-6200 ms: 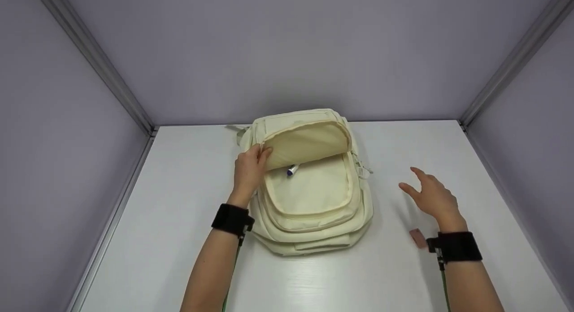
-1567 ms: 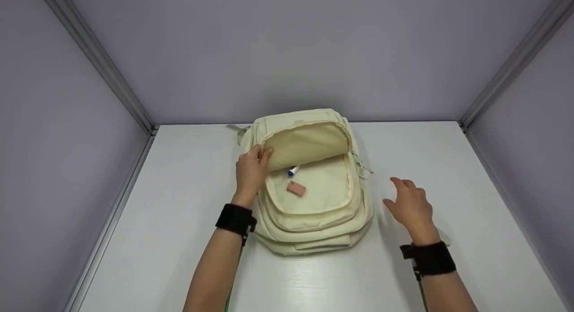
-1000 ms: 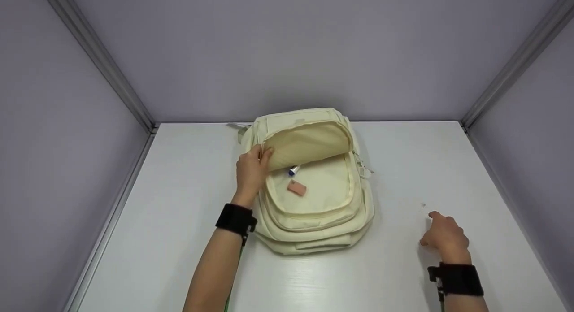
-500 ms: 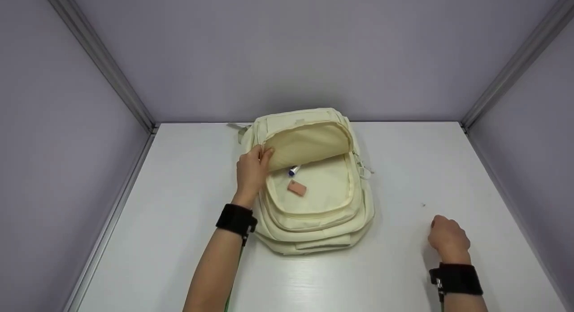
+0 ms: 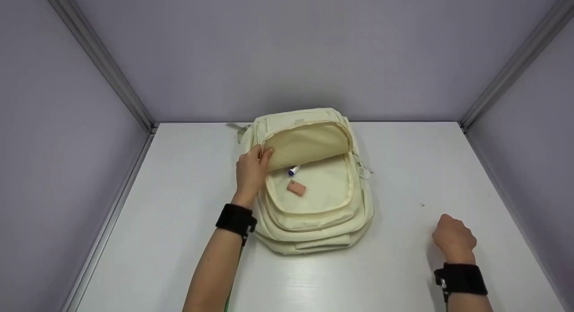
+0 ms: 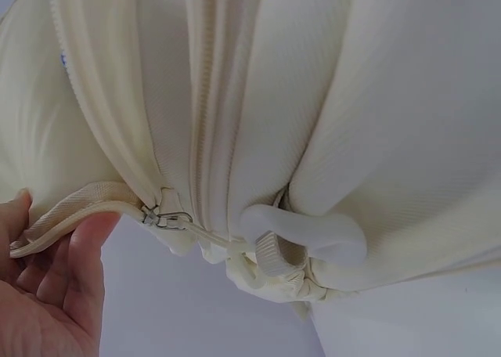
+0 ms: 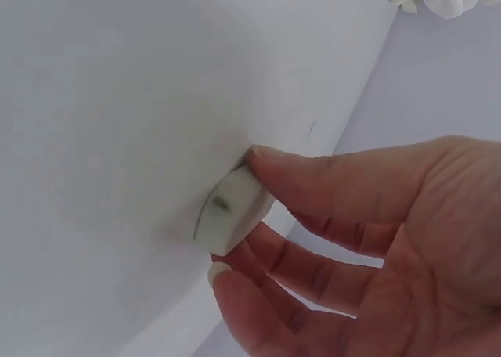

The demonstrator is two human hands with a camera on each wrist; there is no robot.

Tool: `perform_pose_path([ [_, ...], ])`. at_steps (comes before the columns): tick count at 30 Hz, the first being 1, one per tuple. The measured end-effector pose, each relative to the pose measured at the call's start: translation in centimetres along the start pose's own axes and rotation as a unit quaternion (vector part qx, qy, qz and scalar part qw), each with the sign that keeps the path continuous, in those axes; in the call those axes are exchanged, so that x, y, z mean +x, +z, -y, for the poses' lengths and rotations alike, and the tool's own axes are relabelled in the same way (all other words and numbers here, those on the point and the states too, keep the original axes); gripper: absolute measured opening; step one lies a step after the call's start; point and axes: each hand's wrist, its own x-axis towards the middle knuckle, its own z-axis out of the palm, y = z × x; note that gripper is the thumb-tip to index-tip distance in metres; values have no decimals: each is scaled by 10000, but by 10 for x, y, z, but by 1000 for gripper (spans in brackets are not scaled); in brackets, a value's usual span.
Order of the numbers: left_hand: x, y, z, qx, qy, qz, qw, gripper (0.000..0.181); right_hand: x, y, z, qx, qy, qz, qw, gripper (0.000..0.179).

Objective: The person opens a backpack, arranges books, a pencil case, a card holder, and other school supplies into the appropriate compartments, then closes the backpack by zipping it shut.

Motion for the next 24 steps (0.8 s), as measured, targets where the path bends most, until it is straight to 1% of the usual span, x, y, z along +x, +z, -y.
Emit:
perform_pose_path([
  [2, 0, -1, 0, 5, 21, -18, 10000, 40, 0, 1, -1, -11, -50, -137, 9999, 24],
  [6, -1, -2, -1, -27, 110, -34, 9999, 40, 1, 7, -2, -51, -212, -600, 9980, 19],
  [9, -2, -2, -2, -21, 136, -48, 9999, 40, 2, 10, -2, -12, -257, -790, 9965, 19],
  [11, -2, -2, -2, -10, 122, -57, 9999, 40, 3, 11, -2, 28, -254, -816, 9963, 21],
  [18, -1, -1, -1, -12, 64, -27, 10000, 40, 7, 7, -1, 135, -107, -670, 9976, 23],
  [21, -1, -1, 0, -33, 47, -16, 10000, 38, 8, 5, 2, 193, -81, -692, 9974, 24],
  [24, 0, 0, 0, -32, 71, -40, 10000, 38, 9, 2, 10, 282, -129, -795, 9964, 25],
])
